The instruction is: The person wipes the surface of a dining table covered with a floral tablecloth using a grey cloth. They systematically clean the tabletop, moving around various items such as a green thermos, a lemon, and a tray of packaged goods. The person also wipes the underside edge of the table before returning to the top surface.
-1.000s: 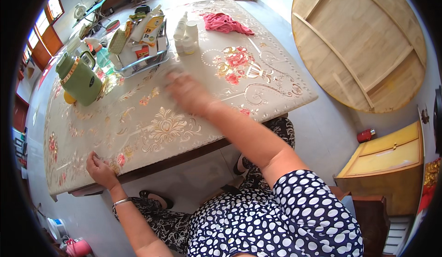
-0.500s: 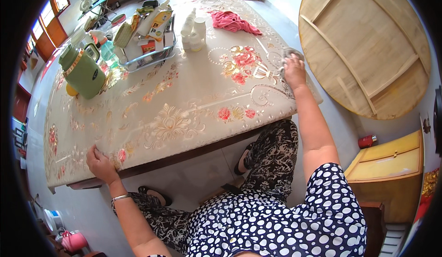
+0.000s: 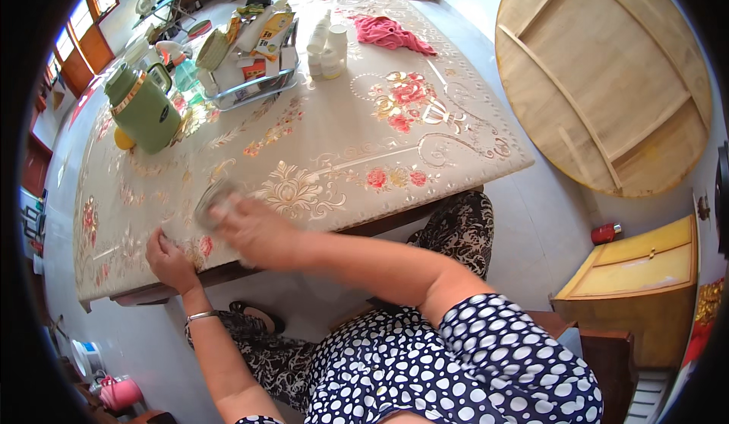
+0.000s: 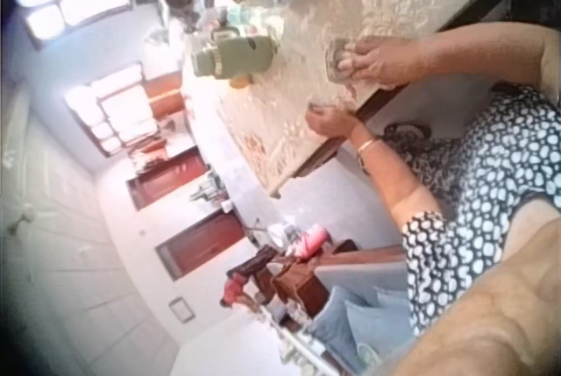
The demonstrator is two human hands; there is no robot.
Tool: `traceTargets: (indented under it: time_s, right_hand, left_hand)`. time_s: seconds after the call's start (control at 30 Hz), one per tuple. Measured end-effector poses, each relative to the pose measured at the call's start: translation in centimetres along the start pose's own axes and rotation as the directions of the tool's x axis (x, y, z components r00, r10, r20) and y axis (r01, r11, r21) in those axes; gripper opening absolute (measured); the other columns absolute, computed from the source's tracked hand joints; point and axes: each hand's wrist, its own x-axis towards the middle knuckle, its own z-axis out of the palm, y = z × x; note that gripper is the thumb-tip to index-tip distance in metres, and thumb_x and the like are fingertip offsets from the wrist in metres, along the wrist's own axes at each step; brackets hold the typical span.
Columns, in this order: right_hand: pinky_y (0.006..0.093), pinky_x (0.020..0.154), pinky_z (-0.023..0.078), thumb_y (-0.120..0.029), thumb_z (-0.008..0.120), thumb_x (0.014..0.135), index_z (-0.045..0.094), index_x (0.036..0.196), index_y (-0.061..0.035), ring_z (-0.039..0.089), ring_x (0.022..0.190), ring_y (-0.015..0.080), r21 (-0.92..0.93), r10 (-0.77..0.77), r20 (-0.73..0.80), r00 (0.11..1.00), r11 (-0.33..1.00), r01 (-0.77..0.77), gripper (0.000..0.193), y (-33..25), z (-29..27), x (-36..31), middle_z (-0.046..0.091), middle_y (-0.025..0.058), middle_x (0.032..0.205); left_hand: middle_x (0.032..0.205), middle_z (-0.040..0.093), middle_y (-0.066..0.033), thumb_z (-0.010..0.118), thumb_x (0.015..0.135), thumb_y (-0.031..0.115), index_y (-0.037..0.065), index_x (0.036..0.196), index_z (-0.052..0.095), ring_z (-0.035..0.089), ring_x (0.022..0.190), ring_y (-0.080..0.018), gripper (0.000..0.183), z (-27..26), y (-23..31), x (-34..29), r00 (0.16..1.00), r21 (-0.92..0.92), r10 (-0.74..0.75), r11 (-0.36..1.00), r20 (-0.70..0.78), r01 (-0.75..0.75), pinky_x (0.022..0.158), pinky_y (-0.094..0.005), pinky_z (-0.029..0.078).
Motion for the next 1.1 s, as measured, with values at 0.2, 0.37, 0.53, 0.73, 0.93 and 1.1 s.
traceTargets:
  time_s: [0.2,0.37,0.53,0.73,0.93,1.1]
  right_hand:
    - [0.047,0.103,0.039,-0.014,0.069,0.068,0.058,0.12,-0.0088,0.042,0.125,0.0405,-0.015,-0.053,-0.068,0.996,0.999,0.052,0.054,-1.4,1.2,-1.4,0.042,0.0116,0.139]
    - [0.0483,0.102,0.038,-0.02,0.068,0.07,0.061,0.105,-0.0117,0.047,0.119,0.0381,-0.215,0.035,-0.232,0.972,0.973,-0.086,0.037,3.3,-4.9,-9.1,0.048,0.0101,0.137]
    - [0.0454,0.099,0.039,-0.017,0.058,0.085,0.062,0.107,-0.014,0.047,0.121,0.0333,-0.413,0.316,-0.347,0.883,0.793,-0.447,0.023,8.4,-14.0,-19.4,0.048,0.0115,0.136]
    - [0.0447,0.105,0.036,-0.014,0.056,0.083,0.063,0.113,-0.0127,0.044,0.12,0.0349,-0.478,0.471,-0.567,0.676,0.48,-0.736,0.03,16.6,-22.8,-32.7,0.046,0.0106,0.139]
    - [0.0406,0.103,0.038,-0.014,0.061,0.083,0.064,0.113,-0.0113,0.046,0.119,0.0346,-0.326,0.569,-0.689,0.449,0.31,-0.893,0.03,21.3,-25.7,-33.1,0.047,0.0117,0.137]
    - [0.0446,0.108,0.032,-0.018,0.058,0.085,0.063,0.115,-0.0106,0.042,0.123,0.0354,-0.47,0.607,-0.586,0.537,0.286,-0.835,0.031,19.5,-22.7,-27.8,0.047,0.0118,0.137]
  left_hand:
    - [0.099,0.066,-0.0139,0.051,0.094,0.011,0.002,0.105,0.065,0.061,0.093,-0.0296,0.02,-0.1,-0.2,0.0,0.999,-0.088,-0.051,0.995,0.019,0.053,0.083,-0.0389,0.048]
    - [0.099,0.066,-0.0129,0.051,0.095,0.011,0.003,0.105,0.065,0.062,0.091,-0.0275,0.019,0.6,-1.0,-0.1,0.997,-0.102,-0.074,0.992,0.025,0.076,0.081,-0.037,0.048]
    - [0.1,0.066,-0.0124,0.051,0.095,0.011,0.003,0.105,0.065,0.062,0.089,-0.0266,0.019,0.1,-1.0,-0.2,0.998,-0.104,-0.061,0.993,0.019,0.063,0.08,-0.0362,0.049]
    - [0.1,0.065,-0.0125,0.051,0.095,0.011,0.002,0.105,0.065,0.062,0.091,-0.0264,0.019,0.4,-1.7,0.1,0.998,-0.059,-0.037,0.997,0.058,0.04,0.082,-0.0357,0.048]
    - [0.099,0.066,-0.0133,0.053,0.093,0.01,0.002,0.102,0.066,0.061,0.093,-0.0298,0.018,0.6,-1.9,0.2,1.0,0.029,0.007,1.0,0.027,-0.008,0.083,-0.0381,0.047]
    - [0.099,0.067,-0.0131,0.053,0.091,0.009,0.003,0.101,0.066,0.061,0.093,-0.0315,0.018,0.2,0.1,0.2,1.0,0.05,0.017,0.999,0.008,-0.017,0.083,-0.0395,0.047]
